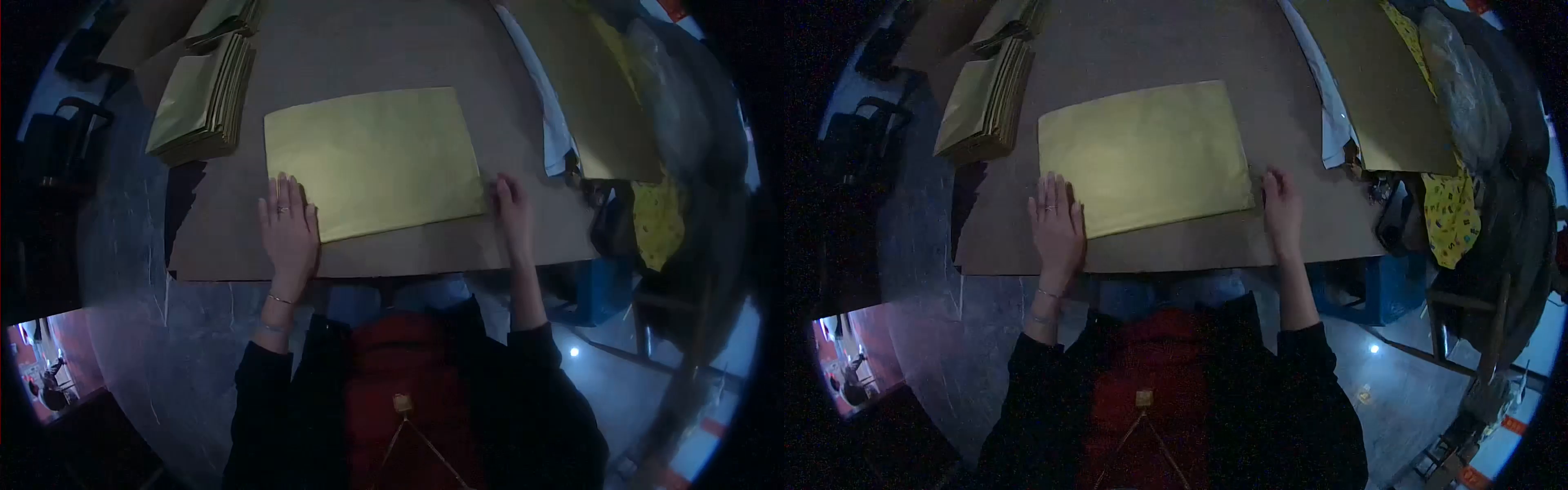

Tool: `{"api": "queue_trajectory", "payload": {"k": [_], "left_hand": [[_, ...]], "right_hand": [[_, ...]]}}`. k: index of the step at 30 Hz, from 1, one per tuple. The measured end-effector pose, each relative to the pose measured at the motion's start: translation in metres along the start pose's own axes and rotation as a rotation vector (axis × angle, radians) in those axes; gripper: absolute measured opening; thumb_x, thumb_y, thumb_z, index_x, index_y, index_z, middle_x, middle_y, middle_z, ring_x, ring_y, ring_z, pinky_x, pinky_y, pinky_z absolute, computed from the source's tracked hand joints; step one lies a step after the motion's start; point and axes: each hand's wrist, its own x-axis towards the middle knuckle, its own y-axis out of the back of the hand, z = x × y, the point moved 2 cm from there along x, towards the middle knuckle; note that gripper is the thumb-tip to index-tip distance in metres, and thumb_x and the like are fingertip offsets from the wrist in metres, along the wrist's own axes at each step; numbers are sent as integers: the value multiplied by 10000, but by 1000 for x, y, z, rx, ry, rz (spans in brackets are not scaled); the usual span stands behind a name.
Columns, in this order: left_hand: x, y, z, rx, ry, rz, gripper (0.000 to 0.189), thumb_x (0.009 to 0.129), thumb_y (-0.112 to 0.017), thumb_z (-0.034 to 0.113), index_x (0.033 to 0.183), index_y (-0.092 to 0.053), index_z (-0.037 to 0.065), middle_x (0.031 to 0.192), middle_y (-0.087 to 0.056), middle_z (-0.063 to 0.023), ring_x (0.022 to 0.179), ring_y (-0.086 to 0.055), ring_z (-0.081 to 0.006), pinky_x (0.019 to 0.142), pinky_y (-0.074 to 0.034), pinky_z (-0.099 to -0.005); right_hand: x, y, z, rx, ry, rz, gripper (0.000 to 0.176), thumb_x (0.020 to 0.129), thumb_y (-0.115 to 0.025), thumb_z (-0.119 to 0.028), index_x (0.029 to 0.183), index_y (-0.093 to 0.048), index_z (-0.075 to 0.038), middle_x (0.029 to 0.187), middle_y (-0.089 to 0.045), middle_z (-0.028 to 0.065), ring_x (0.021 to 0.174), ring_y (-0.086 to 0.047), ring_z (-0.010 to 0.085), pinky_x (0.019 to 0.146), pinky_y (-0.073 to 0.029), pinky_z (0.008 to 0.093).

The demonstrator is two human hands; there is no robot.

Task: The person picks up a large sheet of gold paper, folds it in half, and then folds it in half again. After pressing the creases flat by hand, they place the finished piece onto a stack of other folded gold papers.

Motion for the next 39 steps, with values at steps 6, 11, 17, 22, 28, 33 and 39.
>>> {"api": "queue_trajectory", "payload": {"k": [6, 11, 17, 22, 28, 33, 39], "left_hand": [[-27, 2, 96, -393, -223, -280, 552, 950, -432, 330, 1413, -331, 46, 1485, -296, -111, 1371, -271, -286, 1092, -250, -468], [-31, 0, 107, -394, -225, -316, 618, 915, -478, 400, 1406, -340, 52, 1475, -312, -104, 1362, -286, -259, 1093, -248, -442], [-30, 4, 107, -432, -221, -319, 637, 892, -526, 412, 1416, -343, 99, 1484, -294, -113, 1371, -268, -277, 1090, -257, -442], [-33, -1, 107, -460, -233, -302, 629, 896, -518, 425, 1428, -336, 144, 1498, -275, -103, 1378, -259, -271, 1082, -270, -450], [-37, -3, 106, -514, -215, -370, 684, 875, -538, 432, 1423, -325, 83, 1505, -265, -94, 1385, -249, -270, 1102, -235, -445], [-47, -9, 97, -530, -234, -309, 620, 810, -567, 266, 1352, -407, 9, 1454, -345, -140, 1372, -284, -277, 1099, -263, -439], [-53, 13, 64, -454, -177, -450, 490, 836, -537, 260, 1277, -501, 50, 1319, -486, -134, 1296, -373, -297, 1074, -288, -448]], "right_hand": [[-22, 0, -39, -630, -50, -154, 408, 914, -555, -335, 1017, -614, 55, 785, -649, 172, 754, -634, 243, 693, -479, 339], [-14, -2, -33, -636, -131, -216, 413, 898, -582, -353, 887, -620, 58, 718, -632, 163, 718, -621, 231, 635, -471, 351], [-48, -30, -38, 722, -464, -152, 325, 929, -566, -191, 1190, -479, -18, 1103, -587, 124, 976, -614, 212, 780, -524, 300], [-69, -70, -31, 674, -481, -143, 415, 963, -508, -203, 1314, -393, -13, 1272, -490, 94, 1167, -485, 213, 974, -425, 346], [-88, -91, -46, 149, -240, -255, 431, 988, -448, -198, 1350, -354, 17, 1212, -553, 134, 1040, -564, 222, 900, -455, 337], [-101, -135, -103, -385, 93, -500, 511, 942, -439, -77, 1414, -270, 20, 1274, -505, 253, 1116, -549, 347, 941, -433, 391], [-109, -191, -104, -757, 889, -498, 750, 739, -616, -13, 1412, -286, 10, 1414, -376, 207, 1324, -363, 311, 1102, -259, 466]]}}
